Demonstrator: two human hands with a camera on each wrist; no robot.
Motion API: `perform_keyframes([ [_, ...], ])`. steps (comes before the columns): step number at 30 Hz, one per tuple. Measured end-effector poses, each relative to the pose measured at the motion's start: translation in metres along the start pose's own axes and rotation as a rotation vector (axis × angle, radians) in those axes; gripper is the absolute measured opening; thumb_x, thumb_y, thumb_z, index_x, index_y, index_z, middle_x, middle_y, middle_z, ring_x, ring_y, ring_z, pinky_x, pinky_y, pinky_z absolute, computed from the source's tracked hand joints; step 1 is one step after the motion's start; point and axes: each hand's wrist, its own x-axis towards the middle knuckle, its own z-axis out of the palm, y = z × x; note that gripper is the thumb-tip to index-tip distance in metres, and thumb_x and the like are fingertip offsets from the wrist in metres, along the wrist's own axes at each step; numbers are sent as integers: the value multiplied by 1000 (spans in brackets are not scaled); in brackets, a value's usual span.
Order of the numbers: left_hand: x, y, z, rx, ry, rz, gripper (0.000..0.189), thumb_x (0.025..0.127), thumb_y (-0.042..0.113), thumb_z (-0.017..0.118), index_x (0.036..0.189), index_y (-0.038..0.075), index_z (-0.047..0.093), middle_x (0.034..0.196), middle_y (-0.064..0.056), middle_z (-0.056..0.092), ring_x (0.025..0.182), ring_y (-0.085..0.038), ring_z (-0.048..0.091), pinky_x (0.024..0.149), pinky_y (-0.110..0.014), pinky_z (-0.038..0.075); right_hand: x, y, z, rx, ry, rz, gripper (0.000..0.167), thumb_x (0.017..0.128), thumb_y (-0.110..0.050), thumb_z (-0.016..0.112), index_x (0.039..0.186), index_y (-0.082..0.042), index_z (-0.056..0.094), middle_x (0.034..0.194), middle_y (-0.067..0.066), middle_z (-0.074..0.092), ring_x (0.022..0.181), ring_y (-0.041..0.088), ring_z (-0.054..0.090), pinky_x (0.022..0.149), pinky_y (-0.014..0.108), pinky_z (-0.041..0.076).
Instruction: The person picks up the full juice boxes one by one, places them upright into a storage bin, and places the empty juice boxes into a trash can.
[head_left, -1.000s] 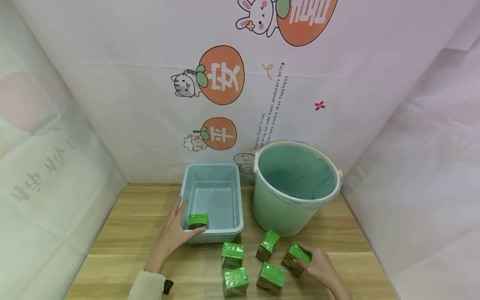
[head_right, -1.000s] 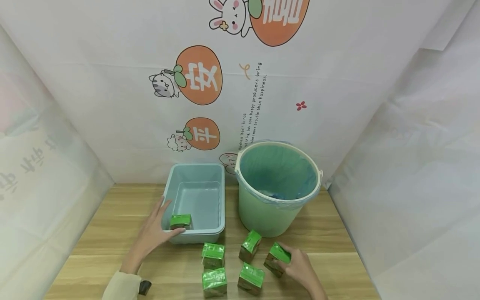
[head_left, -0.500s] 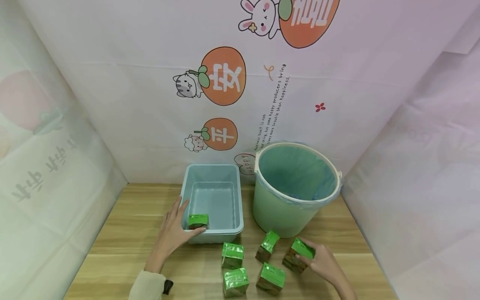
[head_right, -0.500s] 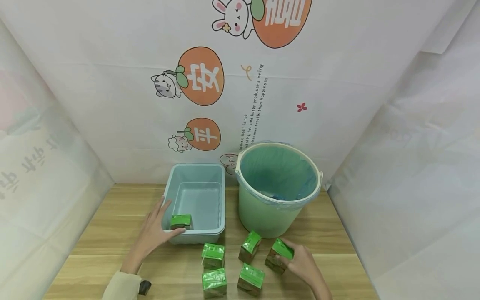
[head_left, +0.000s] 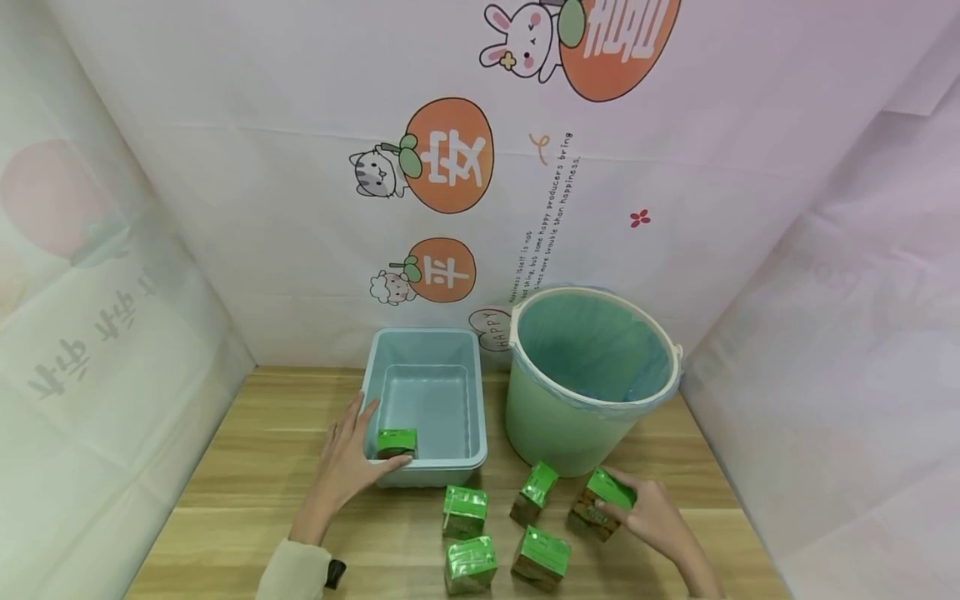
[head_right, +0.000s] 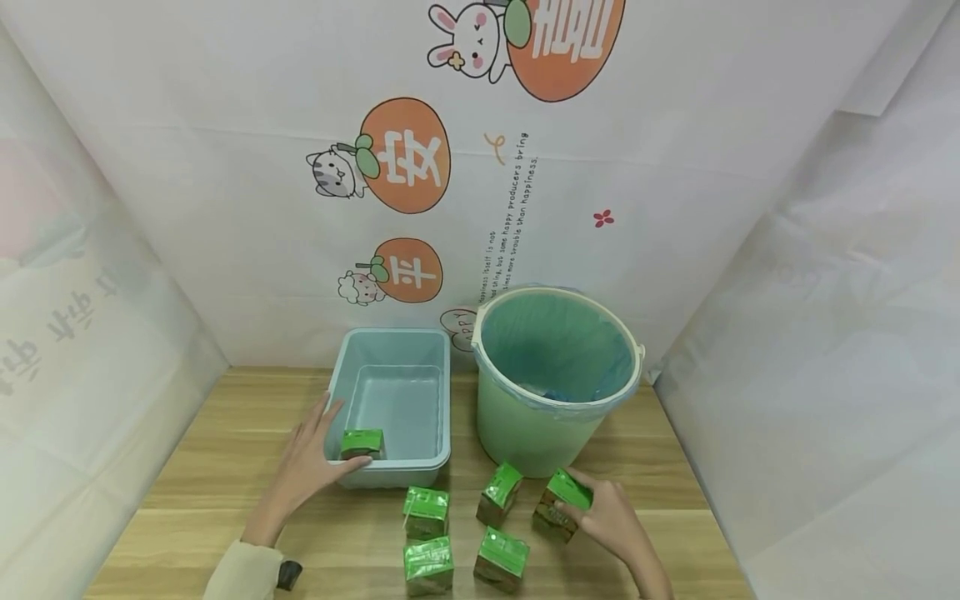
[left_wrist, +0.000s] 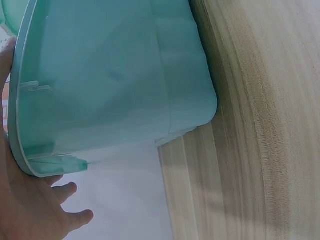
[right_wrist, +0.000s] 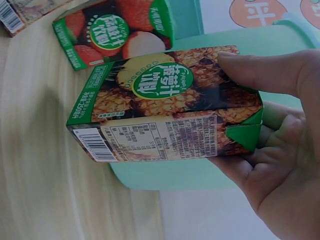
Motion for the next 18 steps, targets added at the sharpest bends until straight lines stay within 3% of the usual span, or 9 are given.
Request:
perform_keyframes([
  [6, 0, -1, 1, 5, -3, -6, 114, 82, 67, 81, 168, 11, 30, 176, -18, 11, 155, -53, 22, 123, -72, 13, 1, -8, -9, -14, 13, 28, 63, 92, -23, 83, 139, 12, 62, 71, -2, 58, 57, 8, 51, 53, 25, 47],
  [12, 0, 0, 1, -3, -9, -10, 115, 82, 67, 82, 168, 11, 30, 176, -17, 11, 155, -53, 22, 123, -71, 11, 3, -17, -17, -8, 10, -3, 62, 91, -20, 83, 139, 13, 62, 74, 0, 61, 55, 8, 51, 50, 25, 47],
  [18, 0, 0, 0, -2, -5, -4, 115, 82, 66, 82, 167, 9, 31, 176, -18, 12, 156, -51, 22, 124, -71, 11, 3, -26, -21, -2, -2, -43, 62, 93, -20, 82, 140, 14, 60, 62, -8, 53, 47, 3, 43, 46, 24, 43],
])
